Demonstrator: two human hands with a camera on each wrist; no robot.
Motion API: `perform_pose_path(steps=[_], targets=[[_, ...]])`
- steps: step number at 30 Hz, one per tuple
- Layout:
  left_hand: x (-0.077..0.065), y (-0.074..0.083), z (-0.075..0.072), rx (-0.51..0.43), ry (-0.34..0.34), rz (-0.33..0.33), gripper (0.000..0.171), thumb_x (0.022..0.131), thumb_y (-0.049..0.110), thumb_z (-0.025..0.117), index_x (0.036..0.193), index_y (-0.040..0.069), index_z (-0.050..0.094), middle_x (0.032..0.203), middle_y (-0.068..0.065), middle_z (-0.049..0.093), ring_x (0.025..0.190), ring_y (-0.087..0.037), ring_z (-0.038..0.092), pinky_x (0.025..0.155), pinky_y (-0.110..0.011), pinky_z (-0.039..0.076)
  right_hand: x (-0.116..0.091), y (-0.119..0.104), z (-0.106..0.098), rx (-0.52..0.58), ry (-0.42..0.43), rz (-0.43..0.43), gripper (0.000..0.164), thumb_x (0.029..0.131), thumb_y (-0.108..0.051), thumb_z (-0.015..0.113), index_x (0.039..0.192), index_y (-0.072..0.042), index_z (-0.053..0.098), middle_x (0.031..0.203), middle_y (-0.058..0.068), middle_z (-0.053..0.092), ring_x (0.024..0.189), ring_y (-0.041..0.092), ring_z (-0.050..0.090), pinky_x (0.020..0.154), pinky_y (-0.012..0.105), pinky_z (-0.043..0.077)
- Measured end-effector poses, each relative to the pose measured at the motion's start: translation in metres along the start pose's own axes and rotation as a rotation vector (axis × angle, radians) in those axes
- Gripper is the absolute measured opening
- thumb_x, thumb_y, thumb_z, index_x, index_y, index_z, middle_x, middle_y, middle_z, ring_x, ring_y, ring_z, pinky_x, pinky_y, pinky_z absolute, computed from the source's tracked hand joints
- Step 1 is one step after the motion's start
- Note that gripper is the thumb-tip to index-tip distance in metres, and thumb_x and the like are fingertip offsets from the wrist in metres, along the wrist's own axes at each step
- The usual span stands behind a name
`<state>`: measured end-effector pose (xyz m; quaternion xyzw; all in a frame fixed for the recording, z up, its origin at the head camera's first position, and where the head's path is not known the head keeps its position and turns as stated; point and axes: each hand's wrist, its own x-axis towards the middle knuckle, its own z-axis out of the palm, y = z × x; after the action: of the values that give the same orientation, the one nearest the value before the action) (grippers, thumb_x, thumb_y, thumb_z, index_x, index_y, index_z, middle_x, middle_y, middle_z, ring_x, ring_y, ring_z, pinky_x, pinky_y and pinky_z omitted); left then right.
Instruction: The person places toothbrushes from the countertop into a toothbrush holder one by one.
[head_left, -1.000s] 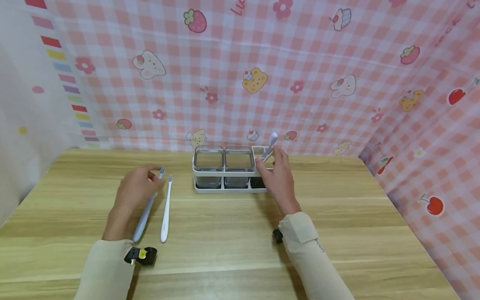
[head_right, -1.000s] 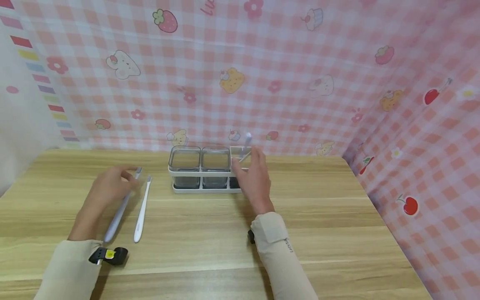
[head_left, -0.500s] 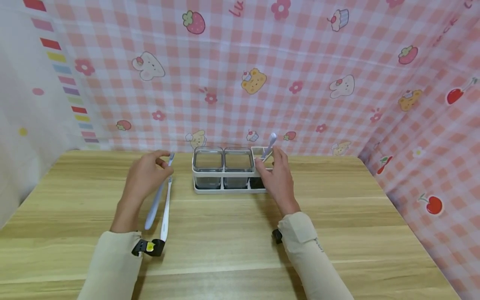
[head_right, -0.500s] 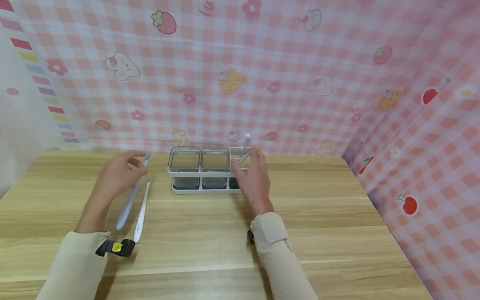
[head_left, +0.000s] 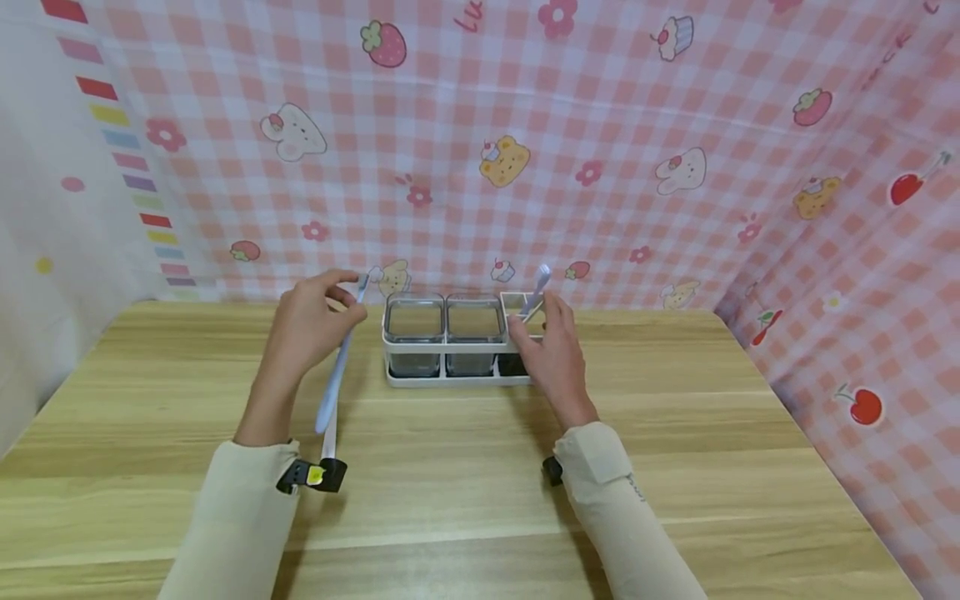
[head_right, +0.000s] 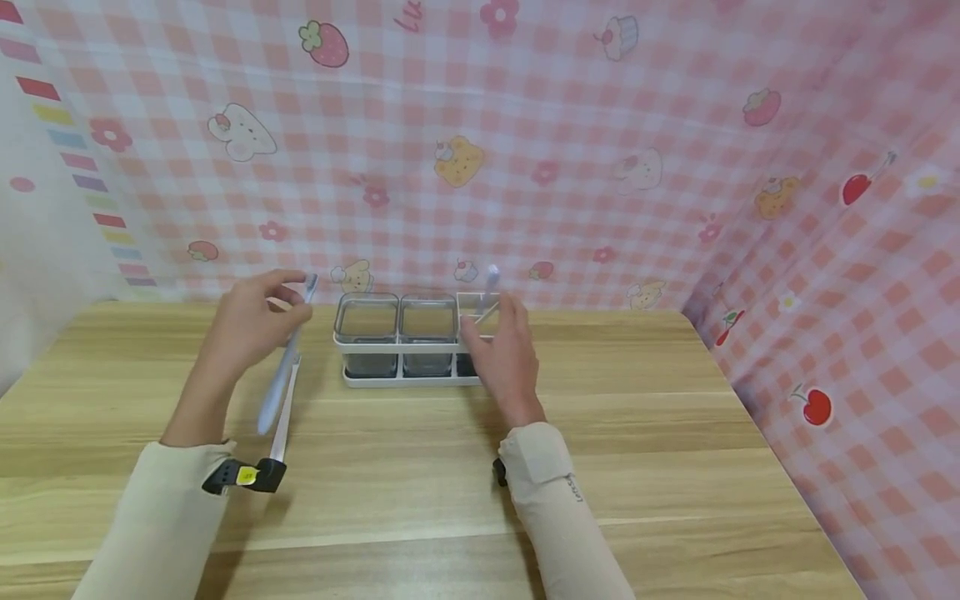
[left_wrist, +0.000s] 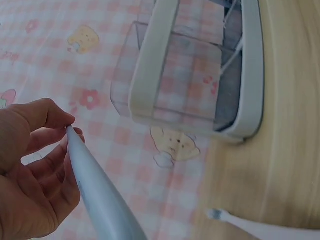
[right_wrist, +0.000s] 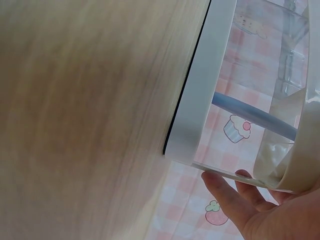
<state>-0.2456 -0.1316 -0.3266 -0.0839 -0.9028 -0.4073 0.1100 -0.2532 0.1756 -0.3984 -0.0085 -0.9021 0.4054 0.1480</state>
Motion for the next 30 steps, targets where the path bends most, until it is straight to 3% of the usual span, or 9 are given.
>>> perform_pose_path(steps=[14, 30], targets=[[0.012, 0.035, 0.014, -0.188, 0.013, 0.066, 0.045, 0.091, 0.006, 0.063, 0.136, 0.001, 0.062, 0.099, -0.018, 0.068, 0.079, -0.028, 0.064, 0.055, -0.026, 0.056, 0.003, 0.0, 0.0, -0.007, 0.001, 0.003, 0.075, 0.099, -0.053, 0.055, 0.158, -0.014, 0.033, 0.162, 0.009, 0.029, 0.129, 0.035, 0.052, 0.101, 0.054, 0.047], [0.03, 0.083, 0.04, -0.221, 0.046, 0.139, 0.043, 0.09, 0.01, 0.067, 0.133, 0.008, 0.065, 0.097, -0.012, 0.069, 0.078, -0.026, 0.065, 0.061, -0.034, 0.056, 0.0, -0.001, -0.001, 0.02, 0.0, -0.009, 0.074, 0.098, -0.051, 0.057, 0.158, -0.012, 0.034, 0.161, 0.01, 0.029, 0.129, 0.036, 0.051, 0.1, 0.054, 0.047]])
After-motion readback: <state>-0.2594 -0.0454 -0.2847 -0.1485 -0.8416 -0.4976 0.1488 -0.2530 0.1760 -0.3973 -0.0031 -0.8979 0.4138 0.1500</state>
